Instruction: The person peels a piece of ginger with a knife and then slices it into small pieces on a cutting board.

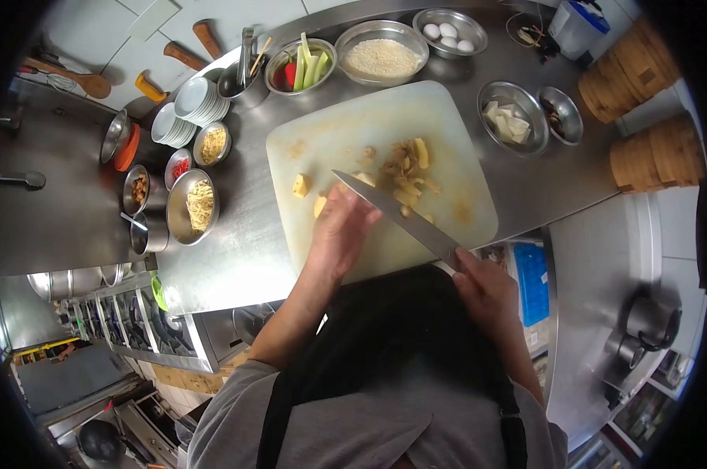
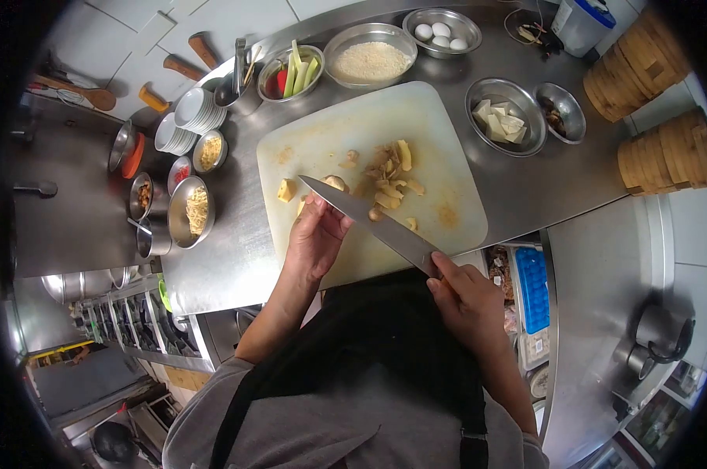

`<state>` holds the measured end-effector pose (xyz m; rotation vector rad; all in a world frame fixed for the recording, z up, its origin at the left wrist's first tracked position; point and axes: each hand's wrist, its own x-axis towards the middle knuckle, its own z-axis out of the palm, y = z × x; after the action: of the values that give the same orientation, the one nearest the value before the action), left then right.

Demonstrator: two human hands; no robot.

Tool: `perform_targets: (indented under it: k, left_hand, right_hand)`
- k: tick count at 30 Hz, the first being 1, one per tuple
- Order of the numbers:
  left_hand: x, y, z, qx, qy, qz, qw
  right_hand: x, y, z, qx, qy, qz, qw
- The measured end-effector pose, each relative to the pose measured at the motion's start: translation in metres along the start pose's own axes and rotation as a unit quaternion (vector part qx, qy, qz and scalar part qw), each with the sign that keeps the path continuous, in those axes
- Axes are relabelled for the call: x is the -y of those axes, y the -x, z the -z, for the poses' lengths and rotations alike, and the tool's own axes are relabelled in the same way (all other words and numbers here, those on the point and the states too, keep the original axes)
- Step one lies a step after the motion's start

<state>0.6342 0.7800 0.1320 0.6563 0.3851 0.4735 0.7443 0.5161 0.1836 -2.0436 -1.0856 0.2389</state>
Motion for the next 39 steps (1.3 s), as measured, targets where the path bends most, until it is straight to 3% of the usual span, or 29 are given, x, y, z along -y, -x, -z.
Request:
perform_targets:
  k: [7,11,16,24,30,39]
  left_hand:
    - [-0.007,-0.001,0.004,0.025,-0.028,-0.017,0.999]
    - [-0.003,0.001,0.008,-0.003,-0.114,-0.021,0.993]
    - [0.012,0.008,0.008,0.024,-0.160,-0.012,0.987]
    - [-0.005,0.001,0.015,0.016,-0.004,-0.009,1.000]
    - [0.006,0.004,0.013,0.024,-0.120,-0.001,0.993]
    - [-0.004,0.007,-0.015,-0.001,-0.054,0.007,0.998]
  right_hand:
    - [-0.001,0.002,0.003,0.005,0.005,-0.006,1.000]
    - [-0.002,-0.002,-0.002,0.007,0.021,-0.020,1.000]
    - [-0.005,-0.017,-0.012,0.005,-0.031,-0.050,0.998]
    - [-0.001,-0.003,0.003,0.012,0.000,-0.011,1.000]
    - [0.001,-0.003,0.002,0.009,0.022,0.000,1.000]
    - [-0.001,0.005,0.005,0.009,0.037,0.000,0.999]
